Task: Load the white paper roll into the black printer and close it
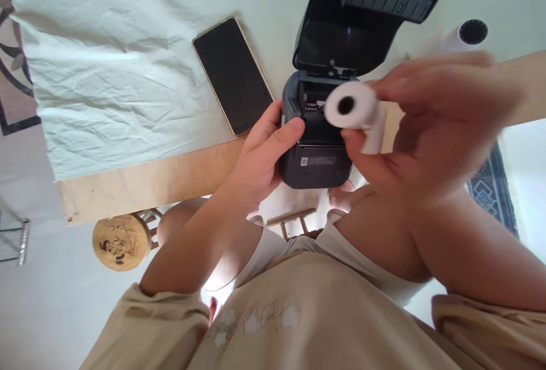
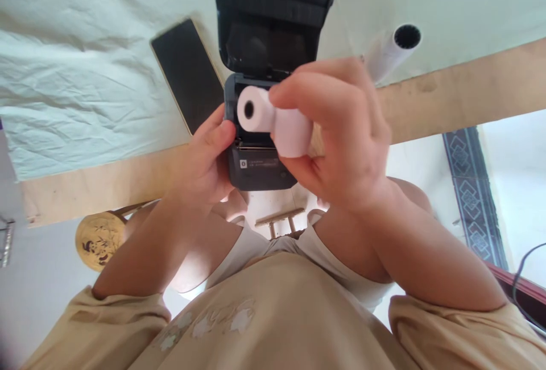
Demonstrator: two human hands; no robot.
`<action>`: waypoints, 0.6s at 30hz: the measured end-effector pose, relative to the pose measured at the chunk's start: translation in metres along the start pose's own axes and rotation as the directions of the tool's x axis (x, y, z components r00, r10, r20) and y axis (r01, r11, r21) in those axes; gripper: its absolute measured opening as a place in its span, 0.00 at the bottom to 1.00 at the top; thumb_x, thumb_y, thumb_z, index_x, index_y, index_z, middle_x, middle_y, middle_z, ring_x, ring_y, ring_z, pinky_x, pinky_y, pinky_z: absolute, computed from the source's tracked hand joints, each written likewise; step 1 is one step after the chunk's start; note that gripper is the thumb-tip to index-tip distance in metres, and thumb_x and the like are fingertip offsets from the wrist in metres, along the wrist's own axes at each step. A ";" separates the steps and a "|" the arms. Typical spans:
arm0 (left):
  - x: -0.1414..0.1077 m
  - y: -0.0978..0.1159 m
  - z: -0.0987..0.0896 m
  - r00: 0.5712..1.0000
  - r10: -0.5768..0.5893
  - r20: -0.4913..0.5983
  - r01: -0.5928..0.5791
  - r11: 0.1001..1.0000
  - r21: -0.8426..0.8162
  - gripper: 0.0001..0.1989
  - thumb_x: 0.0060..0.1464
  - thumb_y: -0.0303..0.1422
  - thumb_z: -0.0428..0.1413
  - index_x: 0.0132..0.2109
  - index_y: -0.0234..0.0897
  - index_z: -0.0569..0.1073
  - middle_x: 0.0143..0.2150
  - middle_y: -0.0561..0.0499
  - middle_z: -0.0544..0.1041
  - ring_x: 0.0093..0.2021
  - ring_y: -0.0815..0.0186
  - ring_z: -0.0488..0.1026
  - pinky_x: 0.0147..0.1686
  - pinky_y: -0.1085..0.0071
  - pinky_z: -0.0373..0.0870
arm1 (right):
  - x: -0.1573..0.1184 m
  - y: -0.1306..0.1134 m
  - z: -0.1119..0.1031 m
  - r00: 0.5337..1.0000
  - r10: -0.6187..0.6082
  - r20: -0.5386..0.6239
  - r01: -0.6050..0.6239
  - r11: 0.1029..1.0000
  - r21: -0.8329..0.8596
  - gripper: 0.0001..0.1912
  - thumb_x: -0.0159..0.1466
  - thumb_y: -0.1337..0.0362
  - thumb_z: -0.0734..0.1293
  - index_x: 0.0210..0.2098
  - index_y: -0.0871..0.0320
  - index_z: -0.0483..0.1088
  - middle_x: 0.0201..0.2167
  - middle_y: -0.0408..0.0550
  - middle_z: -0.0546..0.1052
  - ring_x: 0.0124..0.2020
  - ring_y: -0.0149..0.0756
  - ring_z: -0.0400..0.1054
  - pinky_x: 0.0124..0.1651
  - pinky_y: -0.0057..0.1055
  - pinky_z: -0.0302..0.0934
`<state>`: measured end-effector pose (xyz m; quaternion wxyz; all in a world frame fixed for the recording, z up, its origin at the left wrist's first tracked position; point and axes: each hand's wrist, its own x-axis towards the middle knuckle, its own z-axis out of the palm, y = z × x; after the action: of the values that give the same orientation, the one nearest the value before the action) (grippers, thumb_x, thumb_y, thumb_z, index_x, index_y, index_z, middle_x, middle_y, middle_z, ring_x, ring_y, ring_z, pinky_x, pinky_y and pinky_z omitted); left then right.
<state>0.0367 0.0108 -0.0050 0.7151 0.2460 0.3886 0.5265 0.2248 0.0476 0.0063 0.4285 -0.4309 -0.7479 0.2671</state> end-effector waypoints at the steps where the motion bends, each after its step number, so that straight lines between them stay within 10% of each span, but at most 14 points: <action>1: 0.000 0.000 0.000 1.000 0.000 -0.002 0.000 1.000 0.004 0.11 0.63 0.40 0.62 0.49 0.41 0.76 0.43 0.55 0.80 0.44 0.65 0.81 0.42 0.71 0.81 | 0.002 -0.003 0.004 0.996 -0.087 -0.025 0.085 0.994 -0.063 0.07 0.62 0.66 0.70 0.40 0.50 0.71 0.42 0.41 0.80 0.49 0.37 0.76 0.52 0.42 0.75; 9: 0.001 -0.002 -0.004 0.999 0.004 0.036 -0.005 1.000 0.003 0.14 0.61 0.42 0.63 0.49 0.41 0.75 0.44 0.54 0.79 0.47 0.62 0.81 0.44 0.68 0.80 | 0.001 -0.004 0.005 0.875 -0.482 0.036 0.476 0.845 -0.243 0.12 0.57 0.74 0.72 0.37 0.53 0.72 0.39 0.46 0.75 0.42 0.36 0.73 0.43 0.38 0.68; 18: -0.005 0.005 -0.011 0.997 -0.015 0.082 -0.003 0.975 0.220 0.26 0.51 0.33 0.68 0.56 0.47 0.69 0.58 0.52 0.77 0.64 0.54 0.71 0.64 0.59 0.72 | -0.010 -0.013 0.002 0.904 -0.402 0.147 0.422 0.894 -0.148 0.04 0.63 0.59 0.69 0.35 0.50 0.70 0.32 0.41 0.76 0.40 0.36 0.72 0.42 0.42 0.64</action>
<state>0.0245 0.0067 -0.0063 0.7005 0.3442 0.4153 0.4672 0.2199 0.0324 0.0108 0.3929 -0.2829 -0.8657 0.1269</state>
